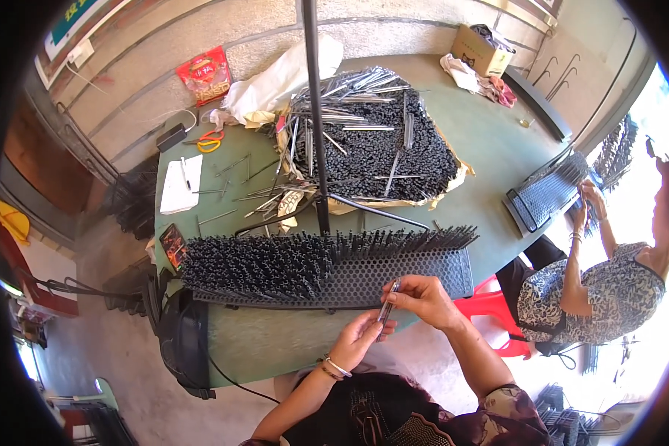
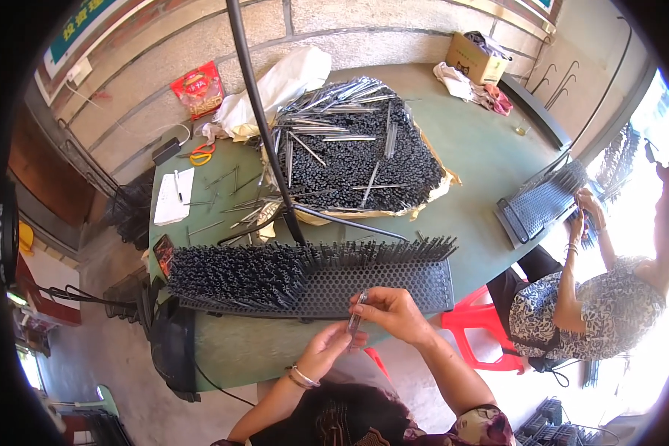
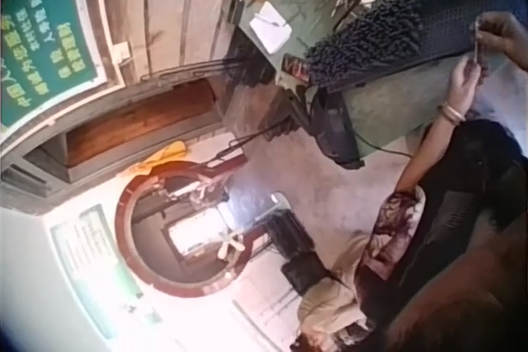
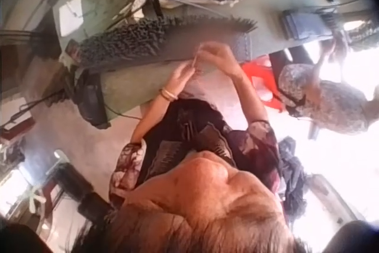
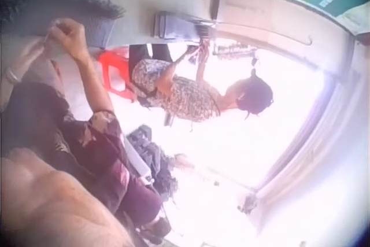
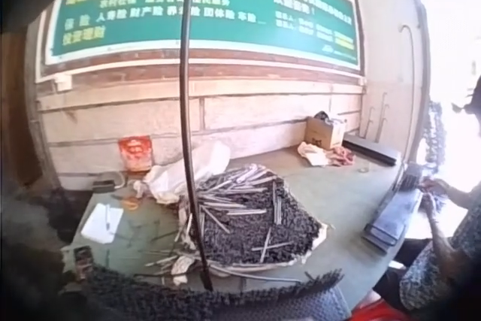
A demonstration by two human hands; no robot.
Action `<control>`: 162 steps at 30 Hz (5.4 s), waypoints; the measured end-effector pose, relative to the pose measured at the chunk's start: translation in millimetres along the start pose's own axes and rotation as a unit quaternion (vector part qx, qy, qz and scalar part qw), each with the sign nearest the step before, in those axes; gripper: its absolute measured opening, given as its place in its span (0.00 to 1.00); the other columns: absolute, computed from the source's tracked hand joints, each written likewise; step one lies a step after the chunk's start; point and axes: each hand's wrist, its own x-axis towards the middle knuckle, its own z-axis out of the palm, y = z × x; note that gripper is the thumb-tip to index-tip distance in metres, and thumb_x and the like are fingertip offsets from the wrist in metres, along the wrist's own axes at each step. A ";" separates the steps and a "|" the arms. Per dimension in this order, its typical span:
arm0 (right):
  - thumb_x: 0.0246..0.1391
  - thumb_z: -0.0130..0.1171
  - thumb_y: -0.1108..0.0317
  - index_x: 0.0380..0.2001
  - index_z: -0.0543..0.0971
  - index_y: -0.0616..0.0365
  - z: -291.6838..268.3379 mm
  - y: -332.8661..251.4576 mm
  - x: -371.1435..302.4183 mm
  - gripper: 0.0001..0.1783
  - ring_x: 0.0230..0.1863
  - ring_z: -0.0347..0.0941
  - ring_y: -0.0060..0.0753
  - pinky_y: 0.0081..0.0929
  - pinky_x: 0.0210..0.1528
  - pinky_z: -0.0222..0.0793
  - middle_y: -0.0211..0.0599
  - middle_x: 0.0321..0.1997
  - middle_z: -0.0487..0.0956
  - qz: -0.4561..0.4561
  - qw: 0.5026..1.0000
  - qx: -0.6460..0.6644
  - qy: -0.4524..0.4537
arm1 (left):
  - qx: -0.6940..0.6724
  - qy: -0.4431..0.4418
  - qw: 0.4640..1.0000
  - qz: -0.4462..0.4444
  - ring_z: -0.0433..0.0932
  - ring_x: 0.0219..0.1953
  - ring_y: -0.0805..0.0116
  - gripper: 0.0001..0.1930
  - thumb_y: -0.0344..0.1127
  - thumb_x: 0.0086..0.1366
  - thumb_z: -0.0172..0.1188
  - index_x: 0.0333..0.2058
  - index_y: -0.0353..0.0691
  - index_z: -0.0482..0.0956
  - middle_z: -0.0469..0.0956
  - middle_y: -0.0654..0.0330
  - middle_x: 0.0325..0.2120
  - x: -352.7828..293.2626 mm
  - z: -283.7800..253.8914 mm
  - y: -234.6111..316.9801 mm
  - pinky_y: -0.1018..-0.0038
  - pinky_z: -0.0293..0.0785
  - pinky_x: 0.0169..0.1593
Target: The person assembles industrial components by hand, inserting metal pins into a grid-like base.
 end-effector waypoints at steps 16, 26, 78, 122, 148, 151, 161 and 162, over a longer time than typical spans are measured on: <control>0.47 0.58 0.77 0.33 0.77 0.61 28.5 -43.0 51.0 0.07 0.32 0.75 0.25 0.21 0.34 0.69 0.35 0.31 0.79 -0.299 0.895 -0.303 0.135 | 0.035 0.056 0.998 0.001 0.74 0.41 0.72 0.14 0.29 0.65 0.49 0.48 0.32 0.66 0.75 0.56 0.40 -15.1 -10.7 -6.1 0.77 0.71 0.47; 0.45 0.60 0.75 0.32 0.76 0.62 41.0 -36.2 71.4 0.08 0.29 0.74 0.43 0.31 0.32 0.70 0.41 0.29 0.77 -0.358 0.856 -0.353 0.117 | 0.044 0.037 0.998 -0.002 0.74 0.42 0.72 0.13 0.30 0.65 0.49 0.48 0.34 0.68 0.75 0.58 0.41 -16.1 -16.6 -13.1 0.77 0.70 0.46; 0.43 0.61 0.75 0.43 0.74 0.63 -6.4 -118.2 120.8 0.20 0.39 0.72 0.32 0.25 0.41 0.68 0.40 0.40 0.75 -0.352 0.801 -0.455 0.168 | 0.106 0.000 0.988 0.115 0.75 0.41 0.72 0.12 0.29 0.64 0.50 0.45 0.33 0.70 0.76 0.58 0.38 -57.0 -64.5 217.2 0.76 0.72 0.47; 0.42 0.58 0.59 0.33 0.74 0.62 -47.6 -130.7 397.1 0.18 0.42 0.68 0.48 0.40 0.46 0.61 0.47 0.35 0.71 -0.244 0.717 -0.653 -0.011 | 0.620 0.209 0.756 -0.007 0.78 0.33 0.51 0.20 0.47 0.49 0.62 0.29 0.33 0.79 0.78 0.45 0.29 275.0 -197.9 222.1 0.62 0.74 0.37; 0.54 0.51 0.64 0.31 0.70 0.70 46.3 -190.3 411.4 0.15 0.21 0.74 0.27 0.26 0.20 0.67 0.40 0.21 0.75 -0.202 0.932 -0.300 0.030 | -0.103 0.208 0.973 0.018 0.78 0.30 0.61 0.16 0.41 0.61 0.39 0.37 0.34 0.70 0.79 0.52 0.29 263.1 -269.3 265.5 0.64 0.73 0.37; 0.54 0.50 0.66 0.30 0.74 0.67 88.2 -151.3 429.7 0.12 0.18 0.70 0.25 0.24 0.19 0.67 0.36 0.20 0.75 -0.087 0.961 -0.256 -0.051 | -0.215 0.104 0.971 -0.006 0.76 0.38 0.58 0.14 0.41 0.60 0.41 0.36 0.40 0.70 0.76 0.53 0.31 250.7 -299.1 252.5 0.56 0.70 0.44; 0.51 0.47 0.65 0.39 0.74 0.65 149.1 -22.9 458.8 0.16 0.41 0.72 0.58 0.41 0.41 0.69 0.57 0.38 0.75 -0.087 0.894 -0.428 -0.098 | -0.100 0.181 0.963 -0.171 0.72 0.47 0.60 0.31 0.62 0.52 0.58 0.48 0.49 0.68 0.72 0.60 0.46 203.1 -327.6 223.3 0.56 0.69 0.46; 0.48 0.52 0.65 0.38 0.74 0.68 151.5 -13.5 467.8 0.18 0.38 0.75 0.50 0.38 0.38 0.69 0.55 0.36 0.76 -0.086 0.933 -0.329 -0.117 | -0.129 0.192 0.960 -0.158 0.74 0.43 0.60 0.28 0.61 0.53 0.57 0.45 0.49 0.70 0.74 0.60 0.43 208.8 -337.5 217.1 0.56 0.70 0.44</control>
